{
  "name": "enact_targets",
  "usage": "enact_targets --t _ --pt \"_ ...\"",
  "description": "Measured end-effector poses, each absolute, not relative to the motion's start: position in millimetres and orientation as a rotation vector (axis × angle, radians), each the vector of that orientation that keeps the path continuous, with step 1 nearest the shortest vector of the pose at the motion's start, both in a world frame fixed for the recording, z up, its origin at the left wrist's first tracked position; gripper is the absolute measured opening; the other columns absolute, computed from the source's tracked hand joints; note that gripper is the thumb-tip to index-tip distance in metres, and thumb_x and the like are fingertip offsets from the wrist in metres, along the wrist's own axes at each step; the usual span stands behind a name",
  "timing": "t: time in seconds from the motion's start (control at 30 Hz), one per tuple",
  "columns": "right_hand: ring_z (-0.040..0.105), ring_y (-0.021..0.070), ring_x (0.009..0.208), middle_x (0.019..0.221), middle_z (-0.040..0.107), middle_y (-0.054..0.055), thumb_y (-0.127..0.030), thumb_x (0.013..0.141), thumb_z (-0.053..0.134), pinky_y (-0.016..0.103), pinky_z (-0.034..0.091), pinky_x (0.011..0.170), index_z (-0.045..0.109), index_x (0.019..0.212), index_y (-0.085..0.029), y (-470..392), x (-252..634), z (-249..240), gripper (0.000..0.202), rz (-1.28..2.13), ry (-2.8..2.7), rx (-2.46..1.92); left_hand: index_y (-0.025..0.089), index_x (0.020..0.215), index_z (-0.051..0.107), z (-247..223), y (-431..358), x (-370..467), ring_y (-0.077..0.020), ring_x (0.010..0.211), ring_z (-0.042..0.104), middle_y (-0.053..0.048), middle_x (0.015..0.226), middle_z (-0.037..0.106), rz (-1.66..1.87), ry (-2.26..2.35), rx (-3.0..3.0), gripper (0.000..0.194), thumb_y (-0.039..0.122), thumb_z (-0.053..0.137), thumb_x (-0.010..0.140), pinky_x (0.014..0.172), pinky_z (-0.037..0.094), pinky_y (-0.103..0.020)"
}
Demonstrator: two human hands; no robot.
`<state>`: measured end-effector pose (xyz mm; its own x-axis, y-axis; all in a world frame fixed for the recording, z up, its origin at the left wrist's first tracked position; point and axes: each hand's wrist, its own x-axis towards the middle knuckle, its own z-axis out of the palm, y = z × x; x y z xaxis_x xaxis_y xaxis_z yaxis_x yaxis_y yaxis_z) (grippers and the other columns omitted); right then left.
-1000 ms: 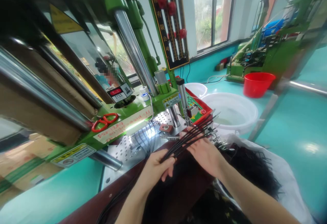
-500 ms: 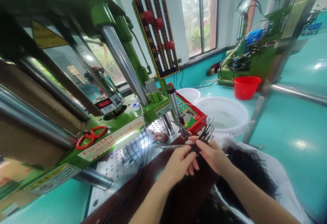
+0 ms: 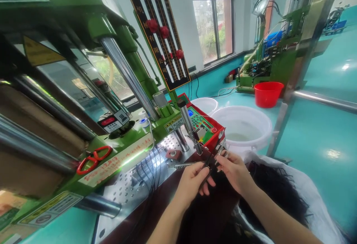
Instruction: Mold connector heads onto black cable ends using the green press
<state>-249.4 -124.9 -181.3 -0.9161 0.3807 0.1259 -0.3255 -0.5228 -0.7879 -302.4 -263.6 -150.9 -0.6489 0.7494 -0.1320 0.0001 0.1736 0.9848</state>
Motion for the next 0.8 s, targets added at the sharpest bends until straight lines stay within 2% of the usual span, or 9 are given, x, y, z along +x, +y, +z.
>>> enact_targets --t 0.13,0.27,0.6,0.7,0.8 --pt "0.054 0.0163 0.071 0.072 0.062 0.002 -0.023 0.073 0.065 0.030 0.041 0.067 0.064 0.070 -0.019 -123 -252 -177 0.006 2.563 -1.064 -0.010 0.013 0.075 0.051 -148 -265 -305 -0.0066 0.039 0.050 -0.003 0.062 0.063 1.512 1.832 0.706 0.024 0.036 0.046 0.080 0.035 0.032 -0.016" --pt "0.056 0.0183 0.075 0.070 0.063 0.002 -0.023 0.069 0.068 0.032 0.042 0.071 0.064 0.067 -0.019 -118 -257 -175 0.006 2.569 -0.964 -0.070 0.014 0.073 0.049 -144 -266 -306 -0.0065 0.038 0.050 -0.003 0.062 0.063 1.495 1.854 0.699 0.025 0.037 0.046 0.080 0.034 0.031 -0.015" --pt "0.055 0.0166 0.068 0.069 0.061 0.001 -0.023 0.070 0.067 0.030 0.042 0.068 0.065 0.067 -0.021 -102 -257 -172 0.005 2.470 -1.029 -0.105 0.014 0.071 0.048 -143 -264 -305 -0.0040 0.034 0.046 -0.003 0.061 0.064 1.456 1.827 0.685 0.022 0.034 0.048 0.079 0.031 0.028 -0.013" --pt "0.055 0.0169 0.073 0.078 0.063 0.002 -0.023 0.074 0.064 0.030 0.041 0.071 0.066 0.076 -0.022 -101 -257 -176 0.003 2.504 -1.086 -0.002 0.015 0.070 0.046 -144 -263 -306 -0.0032 0.032 0.043 -0.002 0.060 0.063 1.463 1.839 0.680 0.023 0.036 0.047 0.079 0.030 0.026 -0.013" --pt "0.055 0.0158 0.074 0.083 0.064 0.003 -0.021 0.075 0.063 0.029 0.041 0.071 0.067 0.085 -0.022 -100 -257 -180 0.010 2.551 -1.159 0.068 0.016 0.069 0.045 -147 -263 -308 -0.0030 0.029 0.040 -0.001 0.056 0.062 1.452 1.852 0.666 0.025 0.038 0.047 0.079 0.028 0.023 -0.013"
